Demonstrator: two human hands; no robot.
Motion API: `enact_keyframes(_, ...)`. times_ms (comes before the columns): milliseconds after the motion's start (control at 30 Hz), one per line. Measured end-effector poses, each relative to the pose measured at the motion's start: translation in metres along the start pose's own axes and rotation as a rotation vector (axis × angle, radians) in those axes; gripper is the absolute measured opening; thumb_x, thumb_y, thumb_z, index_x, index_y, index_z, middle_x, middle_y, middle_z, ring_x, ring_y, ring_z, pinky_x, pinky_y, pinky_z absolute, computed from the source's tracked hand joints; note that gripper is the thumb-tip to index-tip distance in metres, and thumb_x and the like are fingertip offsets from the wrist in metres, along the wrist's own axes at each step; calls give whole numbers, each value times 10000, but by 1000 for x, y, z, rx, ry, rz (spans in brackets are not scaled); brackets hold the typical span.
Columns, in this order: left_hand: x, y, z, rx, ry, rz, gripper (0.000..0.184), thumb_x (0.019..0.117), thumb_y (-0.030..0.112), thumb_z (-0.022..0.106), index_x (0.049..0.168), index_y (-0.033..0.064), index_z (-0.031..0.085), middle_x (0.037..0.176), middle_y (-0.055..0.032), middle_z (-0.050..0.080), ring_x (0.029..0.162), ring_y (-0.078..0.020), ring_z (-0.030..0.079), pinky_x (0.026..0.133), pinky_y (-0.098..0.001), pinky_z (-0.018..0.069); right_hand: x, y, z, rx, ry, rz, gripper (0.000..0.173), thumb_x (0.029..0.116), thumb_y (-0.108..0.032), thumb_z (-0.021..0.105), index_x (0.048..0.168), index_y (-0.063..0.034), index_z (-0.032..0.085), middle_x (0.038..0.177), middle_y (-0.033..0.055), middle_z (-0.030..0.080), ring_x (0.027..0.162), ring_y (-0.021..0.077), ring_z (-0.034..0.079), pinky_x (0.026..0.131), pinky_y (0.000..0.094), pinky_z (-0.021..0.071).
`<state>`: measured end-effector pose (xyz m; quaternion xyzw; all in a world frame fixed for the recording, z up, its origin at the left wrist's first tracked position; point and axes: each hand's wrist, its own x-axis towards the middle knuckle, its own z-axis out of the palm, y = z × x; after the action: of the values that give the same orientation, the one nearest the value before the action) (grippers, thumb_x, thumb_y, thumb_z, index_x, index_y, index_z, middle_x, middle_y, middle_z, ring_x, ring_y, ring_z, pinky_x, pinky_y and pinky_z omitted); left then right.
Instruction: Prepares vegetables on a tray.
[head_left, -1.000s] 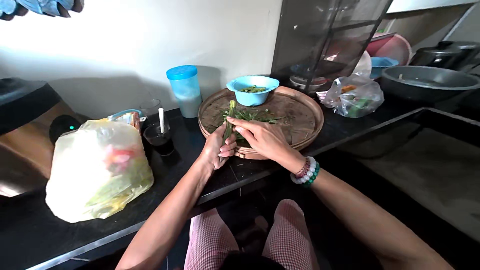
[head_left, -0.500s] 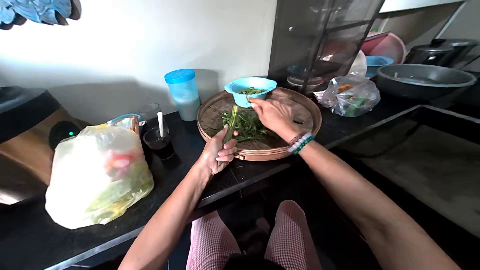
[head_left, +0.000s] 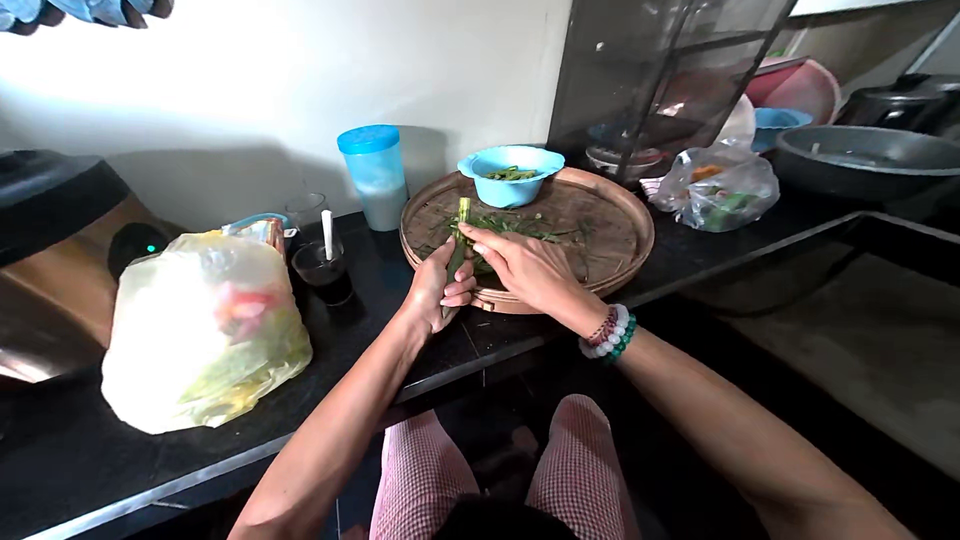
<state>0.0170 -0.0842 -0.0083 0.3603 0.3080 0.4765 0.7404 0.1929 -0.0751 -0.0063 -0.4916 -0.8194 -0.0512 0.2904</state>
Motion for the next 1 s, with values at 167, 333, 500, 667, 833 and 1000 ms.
enact_keyframes(167, -3, -7, 3, -32, -122, -66, 467, 1122, 452, 230, 1008, 105, 520, 571, 58, 390, 341, 9, 318, 317, -109, 289, 14, 39, -8, 33, 55, 77, 393, 1104, -378, 428, 1463, -317, 577, 1018, 174, 722, 873, 428, 684, 650, 629, 496)
enact_keyframes(333, 8, -3, 3, 86, -24, 26, 516, 1125, 460, 233, 1027, 81, 570, 635, 21, 474, 416, -32, 403, 383, -143, 356, 5, 44, -23, 107, 73, 128, 407, 1112, -384, 400, 1437, -245, 602, 1052, 178, 726, 882, 424, 690, 685, 640, 508)
enact_keyframes(500, 10, -4, 3, 89, 34, 31, 513, 1122, 464, 249, 982, 94, 575, 599, 35, 439, 382, -26, 354, 356, -142, 325, -6, 16, -14, 84, 39, -3, 405, 1105, -401, 397, 1480, -387, 549, 1057, 63, 749, 845, 302, 714, 675, 573, 548)
enact_keyframes(667, 6, -7, 6, 251, 95, 101, 514, 1130, 445, 216, 997, 82, 555, 579, 37, 412, 377, -23, 321, 354, -143, 289, -4, 11, -7, -22, 21, -31, 395, 1094, -399, 441, 1474, -455, 533, 873, 78, 690, 696, 296, 656, 559, 505, 492)
enact_keyframes(833, 1, -13, 10, 307, 67, 79, 534, 1131, 445, 203, 1000, 60, 549, 554, 36, 406, 377, -24, 332, 360, -146, 292, -2, 20, -19, 11, 55, 27, 376, 1091, -348, 478, 1448, -318, 593, 934, 156, 704, 756, 384, 670, 584, 566, 495)
enact_keyframes(1000, 1, -12, 9, 272, -16, 80, 543, 1135, 424, 188, 1141, 58, 589, 570, 30, 432, 385, -16, 340, 362, -139, 294, 10, 63, -18, 71, 63, 139, 381, 1106, -369, 428, 1415, -265, 625, 1030, 184, 733, 886, 438, 694, 674, 651, 500)
